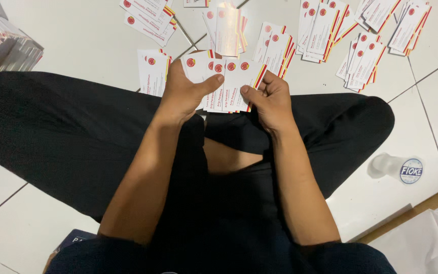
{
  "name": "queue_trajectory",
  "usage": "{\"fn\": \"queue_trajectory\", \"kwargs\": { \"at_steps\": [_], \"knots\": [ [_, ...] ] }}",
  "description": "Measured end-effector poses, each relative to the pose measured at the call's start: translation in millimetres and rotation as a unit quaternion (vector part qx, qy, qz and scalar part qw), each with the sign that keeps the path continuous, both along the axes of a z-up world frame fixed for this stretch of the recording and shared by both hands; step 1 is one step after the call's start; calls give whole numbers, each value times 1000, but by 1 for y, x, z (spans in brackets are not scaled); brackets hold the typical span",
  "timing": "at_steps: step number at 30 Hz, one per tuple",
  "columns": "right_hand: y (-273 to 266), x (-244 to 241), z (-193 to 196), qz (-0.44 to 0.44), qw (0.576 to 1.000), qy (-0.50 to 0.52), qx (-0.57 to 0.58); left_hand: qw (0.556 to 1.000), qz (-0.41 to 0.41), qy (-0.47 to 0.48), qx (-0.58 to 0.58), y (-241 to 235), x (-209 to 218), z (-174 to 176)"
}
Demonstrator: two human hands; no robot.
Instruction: The person sits cross-legged on a tiled floor and sorts through a large pile of small white cards with red and yellow markings. They pick up stacks of cards, separate them, and place them into smaller piles on the floor.
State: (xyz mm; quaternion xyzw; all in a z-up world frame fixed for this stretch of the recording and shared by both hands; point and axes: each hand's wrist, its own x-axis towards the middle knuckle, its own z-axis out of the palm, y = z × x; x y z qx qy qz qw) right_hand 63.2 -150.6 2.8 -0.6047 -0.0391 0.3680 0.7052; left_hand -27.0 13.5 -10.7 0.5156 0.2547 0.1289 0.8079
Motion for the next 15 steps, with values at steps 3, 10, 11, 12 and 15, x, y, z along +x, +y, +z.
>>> {"fn": "queue_trajectory", "kwargs": {
  "at_steps": [3, 10, 11, 12, 15],
  "knots": [
    [5, 0, 8, -8, 1000, -8, 1, 999, 29, 12, -19, -1, 2, 6],
    [0, 3, -9, -38, 999, -9, -23, 963, 41, 103, -245, -8, 14, 35],
    [-1, 3, -11, -44, 998, -16, -29, 958, 37, 97, -268, -9, 15, 36],
    [-2, 4, -11, -44, 998, -16, -30, 957, 37, 98, -269, -10, 14, 31],
    [-5, 7, -13, -56, 997, -27, -38, 968, 29, 95, -228, -9, 9, 14]
  ]
}}
